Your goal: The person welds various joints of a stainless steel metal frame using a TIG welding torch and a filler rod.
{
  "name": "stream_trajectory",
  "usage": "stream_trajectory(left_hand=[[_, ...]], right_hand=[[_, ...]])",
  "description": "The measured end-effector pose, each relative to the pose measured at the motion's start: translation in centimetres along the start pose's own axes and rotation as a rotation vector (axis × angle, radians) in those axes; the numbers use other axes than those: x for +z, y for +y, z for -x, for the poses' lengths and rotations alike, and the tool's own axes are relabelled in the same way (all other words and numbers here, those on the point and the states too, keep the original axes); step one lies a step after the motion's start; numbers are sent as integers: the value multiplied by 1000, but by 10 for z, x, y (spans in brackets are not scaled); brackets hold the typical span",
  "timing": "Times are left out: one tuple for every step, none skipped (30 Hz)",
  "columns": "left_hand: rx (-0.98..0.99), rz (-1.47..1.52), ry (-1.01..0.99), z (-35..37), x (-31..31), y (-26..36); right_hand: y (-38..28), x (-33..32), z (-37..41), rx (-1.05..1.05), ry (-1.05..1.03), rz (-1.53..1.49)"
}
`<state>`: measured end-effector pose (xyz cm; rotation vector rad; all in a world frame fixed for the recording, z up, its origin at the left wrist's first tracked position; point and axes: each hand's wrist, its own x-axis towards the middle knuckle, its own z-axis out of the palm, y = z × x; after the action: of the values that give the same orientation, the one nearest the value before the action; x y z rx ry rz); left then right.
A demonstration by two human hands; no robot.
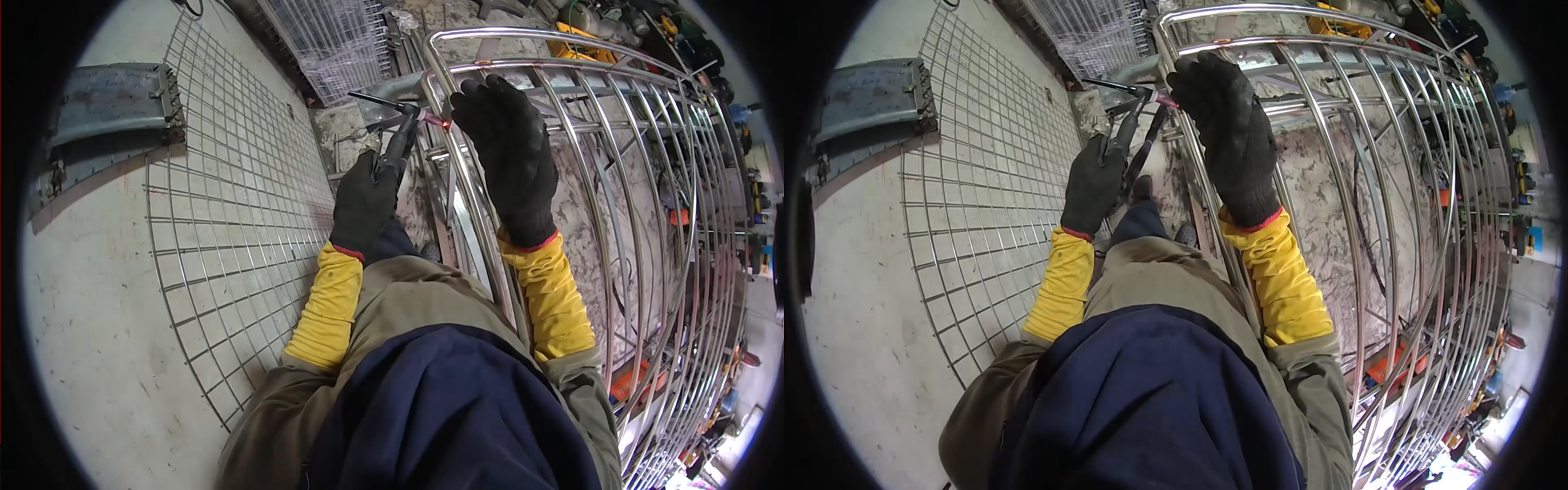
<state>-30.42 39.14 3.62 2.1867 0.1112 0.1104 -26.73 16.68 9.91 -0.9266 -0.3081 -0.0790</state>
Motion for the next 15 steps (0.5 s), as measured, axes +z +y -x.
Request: stream_trajectory(left_hand=[[12, 7, 3, 0, 0, 0], [12, 7, 1, 0, 1, 0], [26, -14, 9, 2, -1, 6], [39, -35, 17, 3, -2, 10], [39, -37, 15, 3, 2, 6], [52, -36, 37, 2, 5, 5], [64, -35, 60, 2, 8, 3], [115, -42, 111, 3, 9, 2], [121, -51, 104, 4, 9, 2], [126, -59, 99, 4, 9, 2], [126, -59, 102, 3, 9, 0], [31, -32, 42, 2, 10, -2], [29, -77, 46, 2, 9, -4], [28, -121, 50, 3, 9, -7], [-18, -36, 26, 1, 7, -7]], right_hand=[[0, -2, 0, -8, -43, 21], [0, -4, 0, -17, -86, 43], [1, -4, -1, -17, -84, 43], [0, -3, -2, -12, -131, 111], [1, -3, -2, -5, -177, 179], [2, -3, -1, -6, -176, 177], [6, -6, 2, -12, -242, 232], [8, -8, 6, -15, -277, 260], [10, -10, 10, -19, -311, 288], [11, -13, 16, 43, -269, 273], [12, -15, 20, 105, -228, 259], [9, -12, 19, 137, -208, 253], [7, -9, 17, 168, -188, 246], [1, -7, 11, 136, -180, 248], [-6, -1, 3, 103, -172, 251]])
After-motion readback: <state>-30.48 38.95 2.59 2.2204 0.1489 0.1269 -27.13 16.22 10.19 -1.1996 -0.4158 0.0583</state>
